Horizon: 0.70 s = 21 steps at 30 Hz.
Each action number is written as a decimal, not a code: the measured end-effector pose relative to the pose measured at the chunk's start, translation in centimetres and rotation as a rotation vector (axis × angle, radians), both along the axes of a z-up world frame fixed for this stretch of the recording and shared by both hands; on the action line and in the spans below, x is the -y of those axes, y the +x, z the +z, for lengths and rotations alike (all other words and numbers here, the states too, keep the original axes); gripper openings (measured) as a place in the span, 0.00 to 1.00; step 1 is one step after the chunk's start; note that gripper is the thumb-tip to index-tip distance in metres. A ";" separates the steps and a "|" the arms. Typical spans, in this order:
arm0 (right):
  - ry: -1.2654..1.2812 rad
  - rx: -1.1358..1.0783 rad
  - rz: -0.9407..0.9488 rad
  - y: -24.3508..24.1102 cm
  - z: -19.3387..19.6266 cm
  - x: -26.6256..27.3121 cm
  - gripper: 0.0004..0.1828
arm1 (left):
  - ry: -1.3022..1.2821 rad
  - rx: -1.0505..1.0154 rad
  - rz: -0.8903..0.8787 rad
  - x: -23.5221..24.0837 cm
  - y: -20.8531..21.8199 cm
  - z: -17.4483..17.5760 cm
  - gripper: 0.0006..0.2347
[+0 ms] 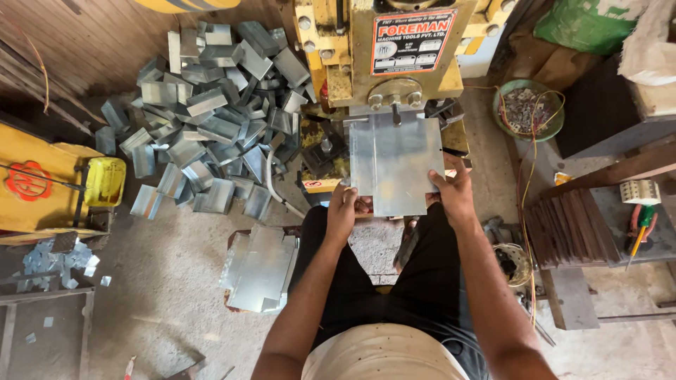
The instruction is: The person bends metal sheets using a machine by placing the sheet in the machine and operating it.
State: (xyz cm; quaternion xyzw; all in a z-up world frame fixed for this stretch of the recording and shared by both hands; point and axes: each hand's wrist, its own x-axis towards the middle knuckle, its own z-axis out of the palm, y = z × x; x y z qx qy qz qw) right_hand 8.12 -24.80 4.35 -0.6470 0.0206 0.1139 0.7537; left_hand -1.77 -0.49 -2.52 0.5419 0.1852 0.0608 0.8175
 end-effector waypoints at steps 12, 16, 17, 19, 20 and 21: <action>-0.139 -0.001 -0.071 2.0 -0.8 0.4 0.26 | 0.167 0.012 -0.003 -0.5 2.8 -0.7 0.12; -0.034 -0.023 -0.062 2.3 -1.1 0.8 0.23 | 0.080 0.105 0.005 -0.8 2.6 -0.7 0.10; 0.006 -0.026 -0.056 2.4 -1.2 0.9 0.25 | 0.060 0.111 0.011 -0.8 2.6 -0.6 0.10; 0.024 -0.033 -0.034 2.5 -1.1 1.0 0.29 | 0.015 0.120 0.024 -0.8 2.8 -0.2 0.11; 0.033 -0.033 -0.023 2.5 -1.1 1.0 0.31 | 0.019 0.105 0.034 -0.7 2.8 0.1 0.13; 0.035 -0.045 -0.030 2.3 -1.1 1.1 0.33 | 0.024 0.090 0.043 -0.6 2.7 0.4 0.15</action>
